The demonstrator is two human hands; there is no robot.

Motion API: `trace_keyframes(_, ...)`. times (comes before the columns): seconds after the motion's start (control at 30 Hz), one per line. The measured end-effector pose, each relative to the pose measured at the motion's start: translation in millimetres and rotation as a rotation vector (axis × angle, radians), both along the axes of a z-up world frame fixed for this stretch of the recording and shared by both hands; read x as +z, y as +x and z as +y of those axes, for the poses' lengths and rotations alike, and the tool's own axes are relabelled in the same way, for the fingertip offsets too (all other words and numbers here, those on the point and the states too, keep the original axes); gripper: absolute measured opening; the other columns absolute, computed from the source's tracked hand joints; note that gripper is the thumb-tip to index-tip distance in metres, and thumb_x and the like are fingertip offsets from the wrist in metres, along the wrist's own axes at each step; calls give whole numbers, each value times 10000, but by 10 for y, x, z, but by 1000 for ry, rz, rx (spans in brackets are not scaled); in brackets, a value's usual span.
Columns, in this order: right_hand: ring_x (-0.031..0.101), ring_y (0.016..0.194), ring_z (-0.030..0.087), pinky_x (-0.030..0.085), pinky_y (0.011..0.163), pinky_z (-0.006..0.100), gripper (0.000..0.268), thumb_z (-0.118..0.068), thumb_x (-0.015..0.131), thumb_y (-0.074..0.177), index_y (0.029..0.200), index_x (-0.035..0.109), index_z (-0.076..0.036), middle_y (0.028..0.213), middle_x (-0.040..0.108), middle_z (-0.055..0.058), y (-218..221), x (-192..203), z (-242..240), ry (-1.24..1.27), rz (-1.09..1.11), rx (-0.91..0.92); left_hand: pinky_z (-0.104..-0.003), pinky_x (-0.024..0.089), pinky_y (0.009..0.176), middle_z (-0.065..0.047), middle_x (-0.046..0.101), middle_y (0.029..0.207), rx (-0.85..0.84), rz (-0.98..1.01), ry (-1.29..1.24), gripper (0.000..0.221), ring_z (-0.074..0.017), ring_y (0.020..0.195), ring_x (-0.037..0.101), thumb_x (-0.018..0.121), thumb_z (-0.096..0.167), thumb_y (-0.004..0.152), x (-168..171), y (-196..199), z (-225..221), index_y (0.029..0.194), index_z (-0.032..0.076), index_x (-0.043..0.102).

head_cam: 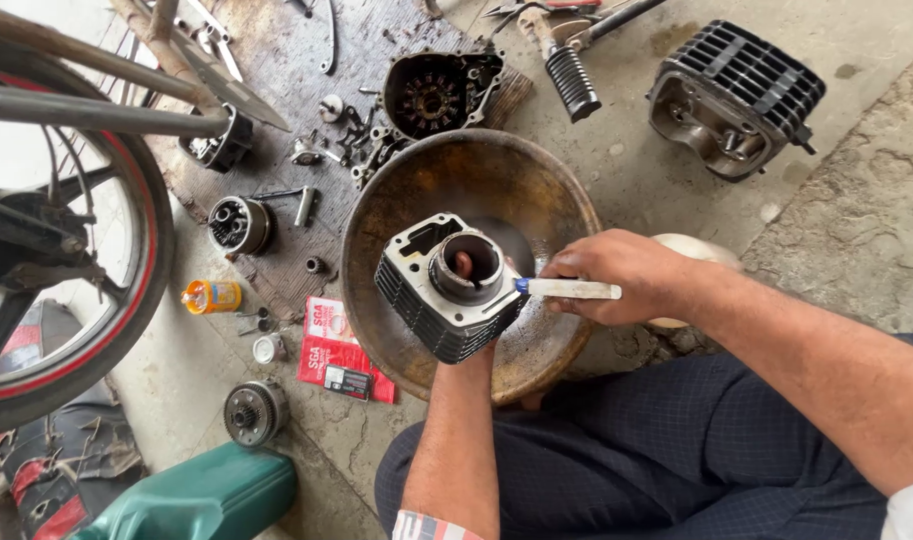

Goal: Repairing and cleaning motorcycle engine components including the cylinder block and cylinder head.

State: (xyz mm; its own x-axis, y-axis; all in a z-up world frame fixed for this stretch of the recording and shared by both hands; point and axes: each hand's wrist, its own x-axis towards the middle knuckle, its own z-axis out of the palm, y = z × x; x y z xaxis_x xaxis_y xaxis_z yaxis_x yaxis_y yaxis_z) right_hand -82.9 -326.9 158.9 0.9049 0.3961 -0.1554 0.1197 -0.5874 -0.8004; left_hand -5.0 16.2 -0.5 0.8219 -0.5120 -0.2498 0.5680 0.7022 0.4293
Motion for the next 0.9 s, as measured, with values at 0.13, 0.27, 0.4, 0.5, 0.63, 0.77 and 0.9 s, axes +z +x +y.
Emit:
trace_keyframes(0.13,728,970,258,589,846,430,352,-303,764,843,1163,741,-158,1022,757,59,-47,28,-14,-26,-96,7,-454,609,880,-145,702,1151,7,-23,7,593,-319,1047,693,799,229,679,5,-12,74,1236,90,651)
trace_keyframes(0.27,730,929,277,590,793,436,322,-306,776,826,1079,735,-111,962,735,75,-94,91,22,70,-195,37,-449,608,883,-145,700,1153,0,-37,7,589,-316,1049,692,800,226,685,-19,-20,66,1238,91,650)
trace_keyframes(0.4,733,923,248,597,819,416,328,-379,758,853,1104,738,-170,928,726,46,-101,205,114,-84,-10,-17,-445,606,885,-144,698,1154,-8,-56,8,585,-313,1051,690,801,223,691,-41,-30,53,1240,91,649)
trace_keyframes(0.5,728,925,263,589,813,434,317,-372,757,859,1099,740,-165,923,734,59,-114,128,76,-85,-91,-2,-441,605,887,-143,696,1155,-17,-72,6,583,-311,1052,689,802,221,695,-17,-3,14,1242,92,649)
trace_keyframes(0.63,725,897,294,582,767,452,331,-325,766,814,1079,743,-128,939,740,86,-125,282,35,47,-180,2,-437,603,890,-143,694,1157,-31,-85,9,579,-309,1054,688,803,218,700,-62,-11,-21,1244,93,648)
trace_keyframes(0.77,735,907,245,592,800,412,343,-386,750,850,1112,747,-163,951,746,67,-136,308,94,-31,-49,-8,-432,601,893,-142,692,1158,-50,-97,16,575,-306,1056,686,805,215,706,-63,-14,-55,1246,94,647)
trace_keyframes(0.9,721,955,224,584,878,401,352,-438,713,881,1142,751,-206,973,746,44,-132,460,112,-243,81,26,-427,600,896,-141,690,1160,-56,-106,21,572,-303,1058,685,806,212,711,-30,-64,-47,1248,95,646)
